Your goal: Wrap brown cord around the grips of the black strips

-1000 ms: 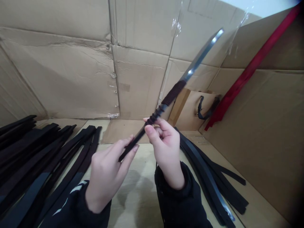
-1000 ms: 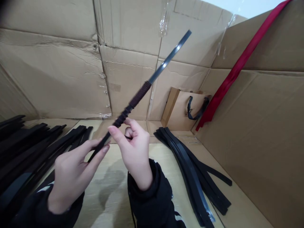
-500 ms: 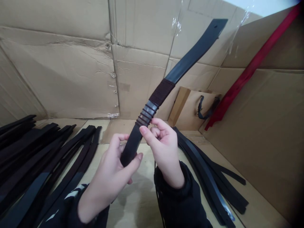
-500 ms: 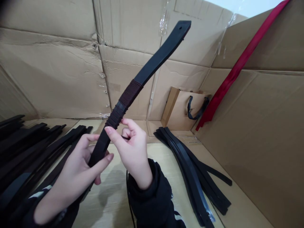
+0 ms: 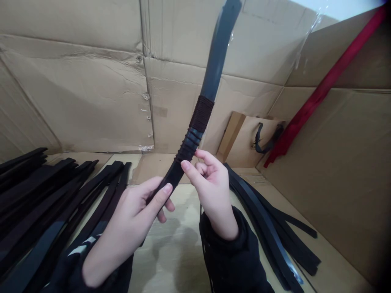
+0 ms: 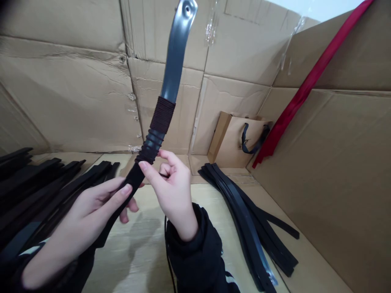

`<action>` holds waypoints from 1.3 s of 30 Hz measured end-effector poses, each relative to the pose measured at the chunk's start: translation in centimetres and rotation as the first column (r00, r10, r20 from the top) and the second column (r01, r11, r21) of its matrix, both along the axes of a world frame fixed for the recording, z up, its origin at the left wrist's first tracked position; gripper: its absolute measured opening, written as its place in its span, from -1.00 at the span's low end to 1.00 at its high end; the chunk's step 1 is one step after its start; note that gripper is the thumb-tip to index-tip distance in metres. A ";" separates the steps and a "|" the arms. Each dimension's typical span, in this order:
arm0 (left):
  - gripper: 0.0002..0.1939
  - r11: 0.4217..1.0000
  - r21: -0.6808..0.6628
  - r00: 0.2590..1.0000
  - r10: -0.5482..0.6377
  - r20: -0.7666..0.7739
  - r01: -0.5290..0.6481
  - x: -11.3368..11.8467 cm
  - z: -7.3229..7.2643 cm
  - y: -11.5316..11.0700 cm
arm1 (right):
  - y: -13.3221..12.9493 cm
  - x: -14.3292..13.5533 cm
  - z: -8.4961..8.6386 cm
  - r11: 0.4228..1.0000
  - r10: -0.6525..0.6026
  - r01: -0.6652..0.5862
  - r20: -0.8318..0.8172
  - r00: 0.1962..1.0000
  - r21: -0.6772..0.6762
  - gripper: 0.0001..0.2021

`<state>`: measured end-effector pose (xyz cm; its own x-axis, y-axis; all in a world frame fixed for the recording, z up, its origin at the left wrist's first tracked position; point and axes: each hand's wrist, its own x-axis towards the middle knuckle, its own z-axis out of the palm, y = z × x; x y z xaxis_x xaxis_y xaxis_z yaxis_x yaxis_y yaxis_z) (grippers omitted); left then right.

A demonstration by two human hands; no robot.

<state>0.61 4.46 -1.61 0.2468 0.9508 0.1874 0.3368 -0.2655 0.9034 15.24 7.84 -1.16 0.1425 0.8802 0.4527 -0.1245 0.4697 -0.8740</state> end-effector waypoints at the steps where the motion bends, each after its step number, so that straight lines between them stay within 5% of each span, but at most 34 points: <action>1: -0.68 1.000 -0.029 1.000 0.003 0.020 -0.003 0.1 -0.1 0.0 | 0.0 0.0 0.0 1.000 -0.001 0.001 0.009 1.000 0.001 -0.76; 11: -0.69 0.986 -0.018 0.981 0.167 0.101 -0.166 0.1 0.0 0.5 | -0.8 0.0 0.2 0.998 0.051 -0.052 0.017 0.999 0.022 -0.83; 17: -0.64 0.999 -0.044 1.000 -0.022 0.008 0.022 -0.3 0.0 0.7 | -1.0 0.6 0.1 0.996 0.065 -0.064 -0.011 0.998 0.057 -0.89; 20: -0.72 0.964 -0.203 0.971 -0.128 0.201 0.169 -0.3 0.2 1.1 | -1.0 0.8 0.1 0.996 0.062 -0.059 -0.039 0.997 0.071 -0.91; 26: -0.73 0.820 -0.384 0.753 -0.085 0.652 0.425 -0.7 -0.6 1.2 | -1.4 0.8 0.4 0.993 0.084 -0.084 -0.004 0.996 0.079 -0.91; 31: -0.77 0.741 -0.415 0.639 -0.024 0.769 0.528 0.1 -0.6 1.0 | -2.2 0.9 0.7 0.992 0.099 -0.102 0.038 0.994 0.080 -0.88; 39: -0.63 0.840 -0.396 0.748 -0.019 0.663 0.372 0.6 -0.6 0.3 | -1.3 0.9 0.3 0.991 0.118 -0.123 0.102 0.988 0.045 -0.84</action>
<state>1.19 4.79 -2.24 0.4357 0.8952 -0.0932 -0.3431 0.2610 0.9023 16.09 6.49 -0.82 -0.0115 0.8638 0.5037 -0.0969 0.5004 -0.8604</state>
